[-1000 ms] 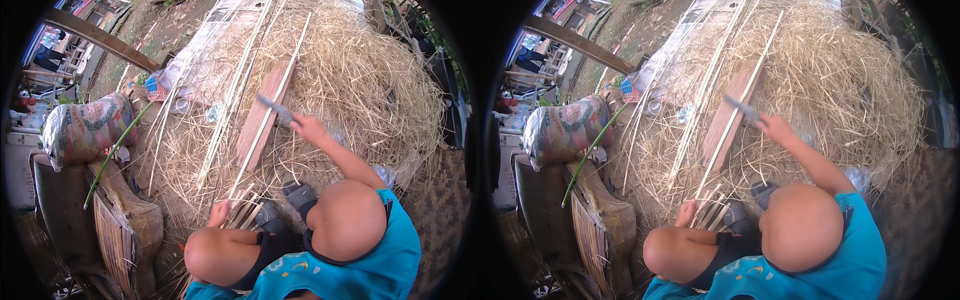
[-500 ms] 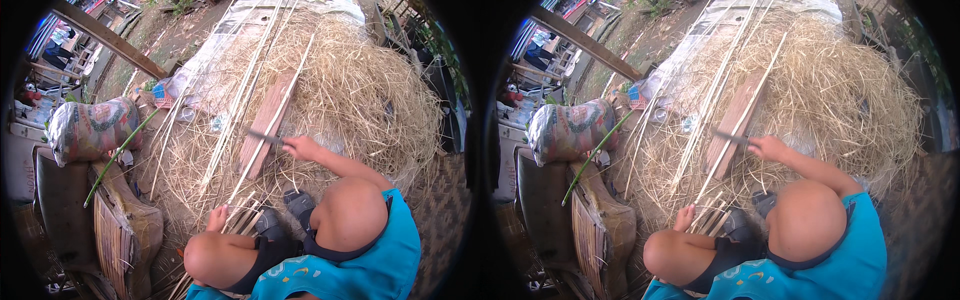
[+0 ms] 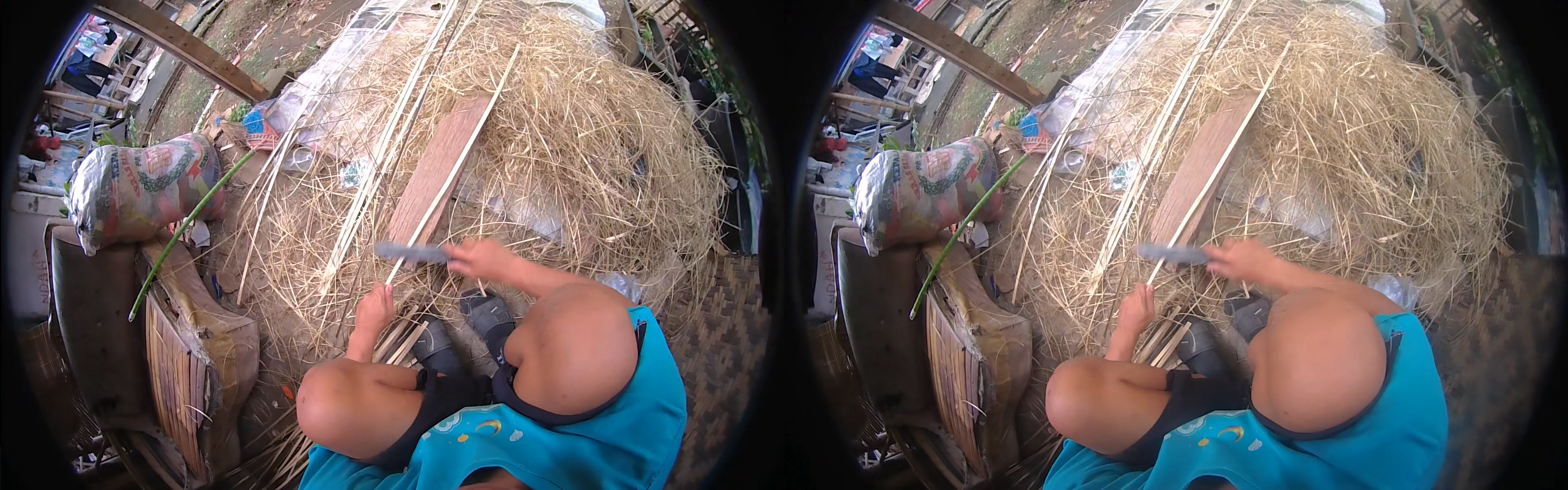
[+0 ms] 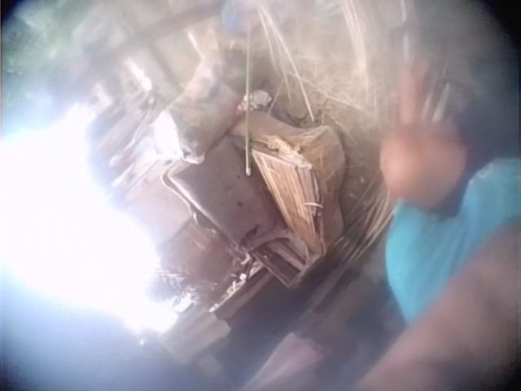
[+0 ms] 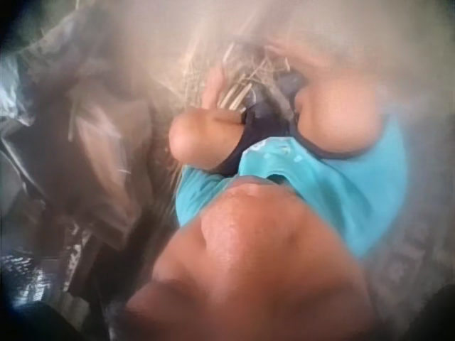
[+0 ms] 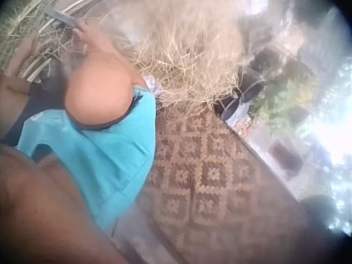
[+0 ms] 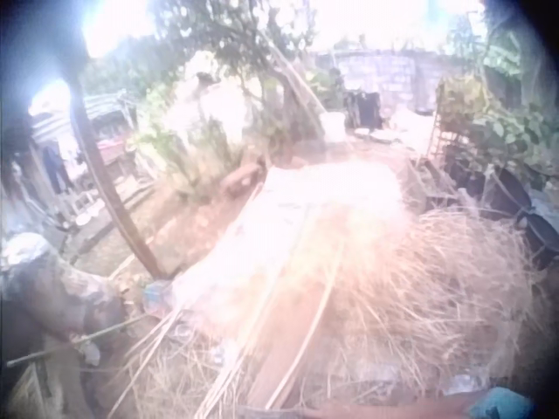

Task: The person sits on the ground and uses a machete to split long bamboo poles into thin strips. They repeatedly position each pole on a wooden board and strike it with the machete, then gather the resulting strips.

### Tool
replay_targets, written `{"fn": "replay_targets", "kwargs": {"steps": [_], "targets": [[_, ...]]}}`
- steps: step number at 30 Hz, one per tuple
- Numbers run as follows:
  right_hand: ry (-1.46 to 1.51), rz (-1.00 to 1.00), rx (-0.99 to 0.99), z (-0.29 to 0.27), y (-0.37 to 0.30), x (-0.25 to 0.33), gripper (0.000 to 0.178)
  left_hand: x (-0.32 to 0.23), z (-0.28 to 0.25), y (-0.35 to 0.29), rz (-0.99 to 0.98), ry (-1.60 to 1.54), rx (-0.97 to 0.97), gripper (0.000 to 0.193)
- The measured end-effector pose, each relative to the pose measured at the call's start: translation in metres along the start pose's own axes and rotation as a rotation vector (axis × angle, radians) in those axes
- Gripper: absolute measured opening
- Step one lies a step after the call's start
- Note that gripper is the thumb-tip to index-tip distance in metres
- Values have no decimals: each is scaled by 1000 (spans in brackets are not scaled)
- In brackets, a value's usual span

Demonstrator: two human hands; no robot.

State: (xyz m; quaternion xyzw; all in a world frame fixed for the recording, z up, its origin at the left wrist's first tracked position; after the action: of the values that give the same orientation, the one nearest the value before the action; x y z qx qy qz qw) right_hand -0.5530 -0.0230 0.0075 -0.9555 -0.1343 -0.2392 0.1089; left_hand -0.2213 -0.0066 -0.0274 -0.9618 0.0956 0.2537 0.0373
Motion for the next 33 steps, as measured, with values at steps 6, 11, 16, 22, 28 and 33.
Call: {"fn": "replay_targets", "kwargs": {"steps": [6, 11, 16, 22, 28, 33], "targets": [[-91, 230, -523, -39, 44, -122, 39, 1, -8, 16, 5, 148, 28, 40], [-175, 391, -581, -104, 35, -182, 41, 34, -36, -33, -67, 207, 48, 40], [-275, 599, -575, -133, 27, -229, 42, 50, -69, -43, -97, 157, 64, 41], [-402, 726, -587, -194, 40, -229, 42, 39, -133, -75, -380, 218, 76, 45], [-546, 968, -698, -282, -17, -351, 42, 56, -169, -104, -37, 117, -41, 46], [-19, 708, -804, -172, 22, -210, 50, 57, -70, -50, -372, -81, 142, 48]]}}
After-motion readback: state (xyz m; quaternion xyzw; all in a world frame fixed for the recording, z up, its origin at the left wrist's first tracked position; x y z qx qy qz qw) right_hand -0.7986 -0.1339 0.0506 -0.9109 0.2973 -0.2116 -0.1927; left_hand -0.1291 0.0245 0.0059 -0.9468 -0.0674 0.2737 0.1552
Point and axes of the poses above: each hand's wrist, its own y-axis towards the middle knuckle, its own z-axis out of the palm, x = y × z, the point moved 1 cm from there along y, towards the middle knuckle, and after that the axes turned 15 degrees about -x, right-handed, at the moved point
